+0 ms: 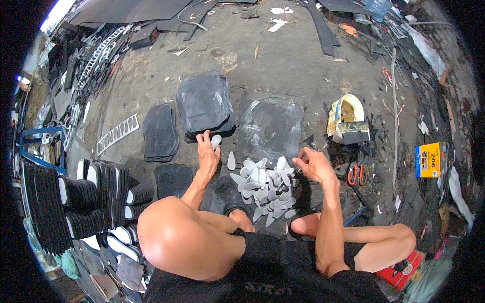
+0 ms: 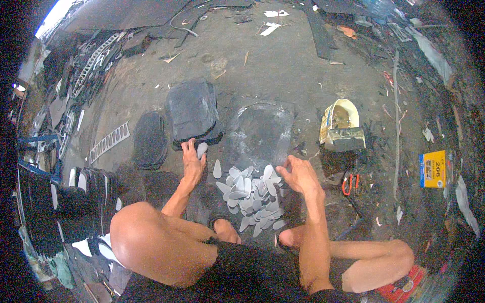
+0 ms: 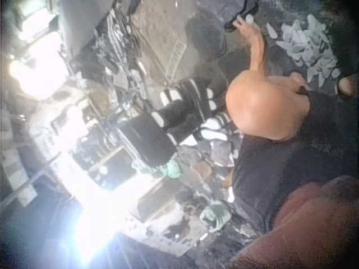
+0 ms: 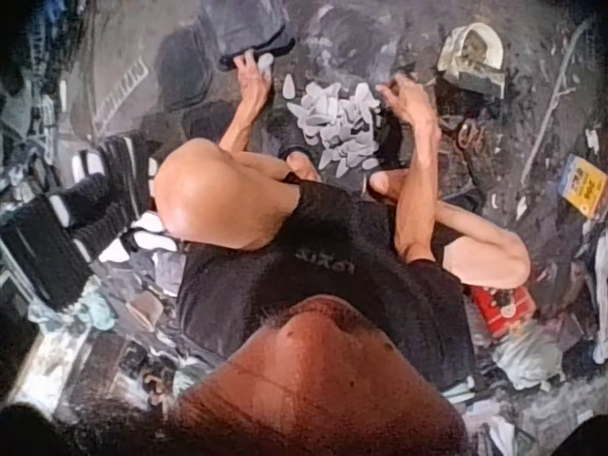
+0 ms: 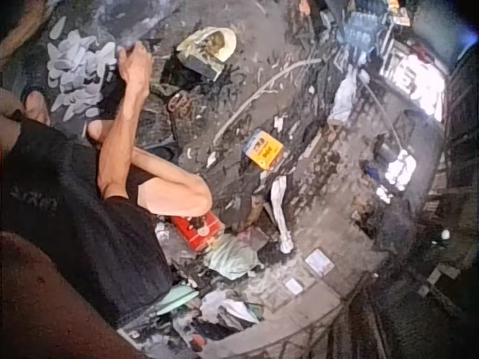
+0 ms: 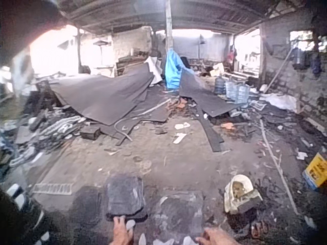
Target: The person sits on the floor and assembles slipper components by hand. They pick up white insole pieces and black outsole pieces, press them together, and place the finished pairs into a stack.
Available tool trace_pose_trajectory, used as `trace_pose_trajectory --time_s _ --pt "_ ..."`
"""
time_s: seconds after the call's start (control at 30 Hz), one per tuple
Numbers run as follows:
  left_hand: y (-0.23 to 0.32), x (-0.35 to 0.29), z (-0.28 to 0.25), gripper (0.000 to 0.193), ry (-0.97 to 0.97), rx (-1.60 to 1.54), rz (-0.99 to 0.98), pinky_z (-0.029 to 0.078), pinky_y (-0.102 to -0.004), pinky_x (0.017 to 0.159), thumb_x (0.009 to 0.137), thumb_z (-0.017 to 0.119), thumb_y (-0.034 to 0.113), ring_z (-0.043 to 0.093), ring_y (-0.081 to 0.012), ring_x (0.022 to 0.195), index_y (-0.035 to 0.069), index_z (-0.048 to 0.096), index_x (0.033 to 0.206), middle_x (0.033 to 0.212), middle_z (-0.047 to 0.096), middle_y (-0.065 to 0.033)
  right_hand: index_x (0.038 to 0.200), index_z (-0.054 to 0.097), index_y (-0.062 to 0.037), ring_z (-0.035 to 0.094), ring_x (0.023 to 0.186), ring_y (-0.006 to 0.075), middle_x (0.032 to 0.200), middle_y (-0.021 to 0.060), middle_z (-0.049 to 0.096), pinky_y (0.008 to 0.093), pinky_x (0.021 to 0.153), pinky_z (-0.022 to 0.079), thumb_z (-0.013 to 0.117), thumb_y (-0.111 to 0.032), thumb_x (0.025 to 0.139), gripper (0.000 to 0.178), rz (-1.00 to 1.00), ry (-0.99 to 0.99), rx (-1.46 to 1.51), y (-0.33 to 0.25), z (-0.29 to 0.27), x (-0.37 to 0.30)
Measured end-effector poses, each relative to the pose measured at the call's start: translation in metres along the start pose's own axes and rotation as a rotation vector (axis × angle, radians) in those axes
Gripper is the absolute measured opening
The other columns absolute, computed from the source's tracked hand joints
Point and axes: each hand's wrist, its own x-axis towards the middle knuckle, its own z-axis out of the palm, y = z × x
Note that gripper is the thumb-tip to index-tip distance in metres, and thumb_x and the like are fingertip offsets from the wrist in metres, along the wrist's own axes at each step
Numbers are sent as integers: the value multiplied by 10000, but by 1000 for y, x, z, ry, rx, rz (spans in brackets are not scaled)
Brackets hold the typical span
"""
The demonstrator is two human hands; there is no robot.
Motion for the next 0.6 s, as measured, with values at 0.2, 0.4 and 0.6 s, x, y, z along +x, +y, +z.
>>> trace_pose_trajectory --time_s 0.2,0.4,0.6 --pt "59 -24 -7 579 -185 -280 -204 544 -395 761 818 812 108 615 -253 860 25 656 1369 1003 574 -118 1059 708 20 719 942 467 938 258 744 533 844 545 685 -434 1039 455 -8 98 168 -7 11 2" --pt "141 -62 -52 504 -399 -655 55 593 -355 945 860 784 40 697 -176 1051 33 617 1335 1202 681 -96 986 640 19 641 779 337 844 246 658 484 747 500 559 -457 1123 502 -108 98 654 -104 66 -8" --pt "153 -56 -62 536 -481 -650 97 590 -352 864 871 889 141 716 -212 949 56 690 1360 1148 742 -110 1062 576 25 578 782 325 849 203 608 475 754 478 423 -388 1180 457 -171 140 708 -85 67 -14"
